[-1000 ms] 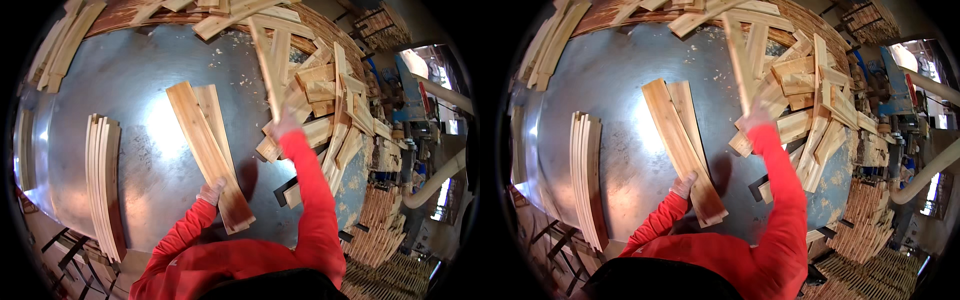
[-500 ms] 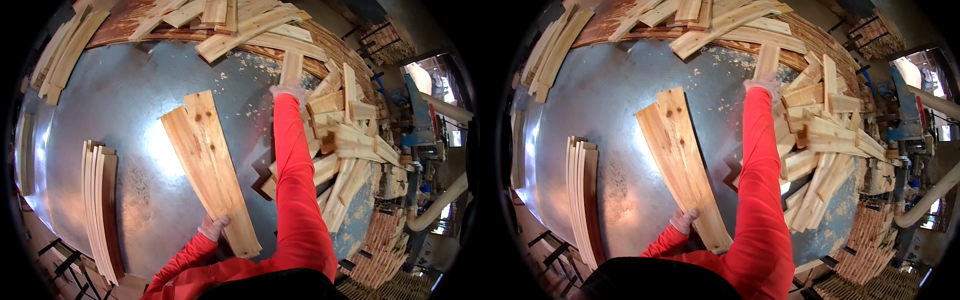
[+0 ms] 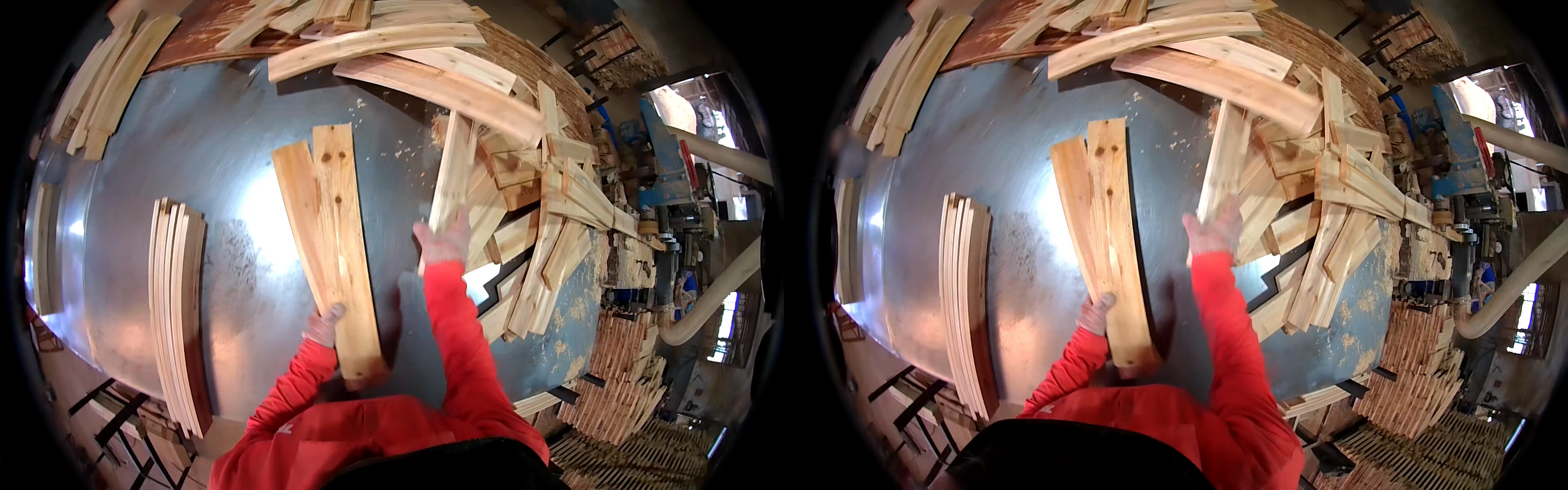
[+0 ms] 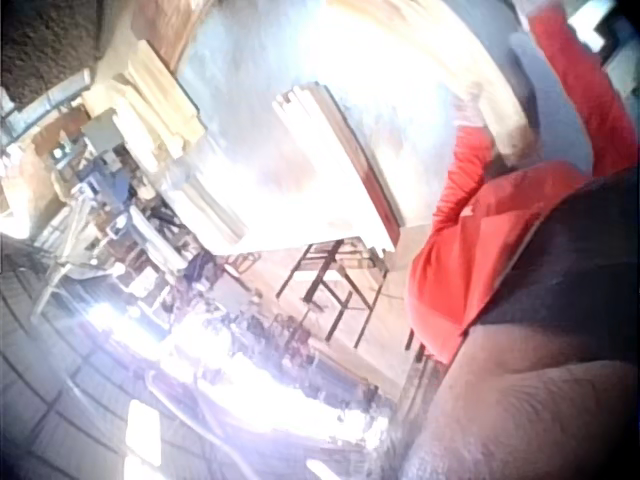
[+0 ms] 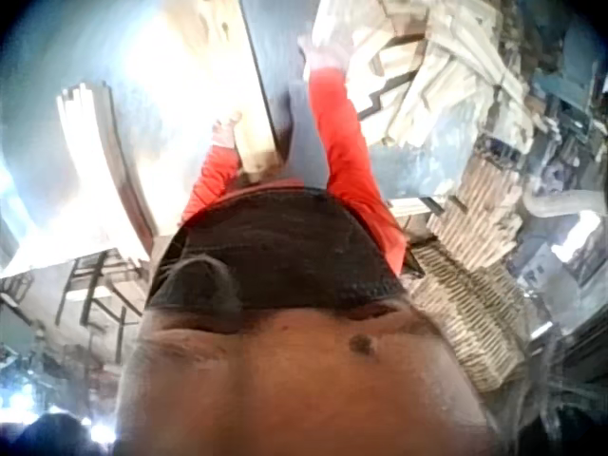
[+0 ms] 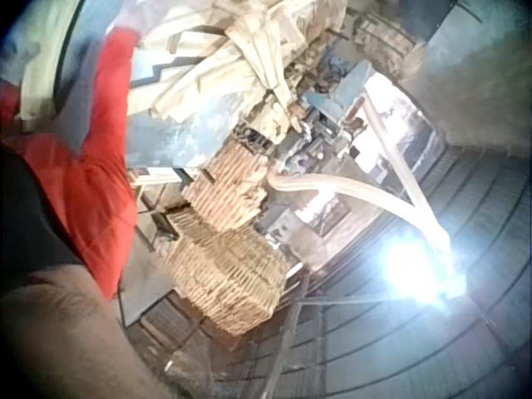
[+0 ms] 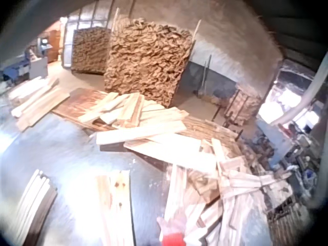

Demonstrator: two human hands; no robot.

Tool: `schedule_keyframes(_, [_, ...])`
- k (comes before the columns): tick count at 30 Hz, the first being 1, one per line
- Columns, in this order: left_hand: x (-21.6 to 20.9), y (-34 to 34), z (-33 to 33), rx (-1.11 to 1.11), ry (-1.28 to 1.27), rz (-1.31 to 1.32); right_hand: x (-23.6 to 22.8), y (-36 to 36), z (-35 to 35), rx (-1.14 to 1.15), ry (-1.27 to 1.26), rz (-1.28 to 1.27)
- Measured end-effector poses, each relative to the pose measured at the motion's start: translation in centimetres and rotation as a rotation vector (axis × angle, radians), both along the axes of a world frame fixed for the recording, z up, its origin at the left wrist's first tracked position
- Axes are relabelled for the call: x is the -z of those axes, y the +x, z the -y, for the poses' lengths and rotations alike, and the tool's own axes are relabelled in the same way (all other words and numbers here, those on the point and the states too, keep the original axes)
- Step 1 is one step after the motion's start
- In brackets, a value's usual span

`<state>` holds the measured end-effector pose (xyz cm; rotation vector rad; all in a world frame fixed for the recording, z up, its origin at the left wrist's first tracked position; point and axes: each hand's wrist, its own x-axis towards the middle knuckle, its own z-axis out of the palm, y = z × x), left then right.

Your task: The person sorts wooden planks on a metal table in a workshop. They pick up planks from a disorganized pile, inspect them, and place them into a neat stack. The person handles the wood by hand, wearing gloves, and occasionally moves the stack to a nearby rack.

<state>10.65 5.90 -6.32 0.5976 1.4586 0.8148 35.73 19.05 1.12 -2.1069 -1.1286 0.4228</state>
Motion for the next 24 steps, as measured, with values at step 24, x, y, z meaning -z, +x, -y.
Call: schedule_keyframes(24, [-5.2, -7.5, 6.4, -0.093, 0.142, 0.042, -4.3, -10.4, -16.4, -0.564, -0.578, 0.536])
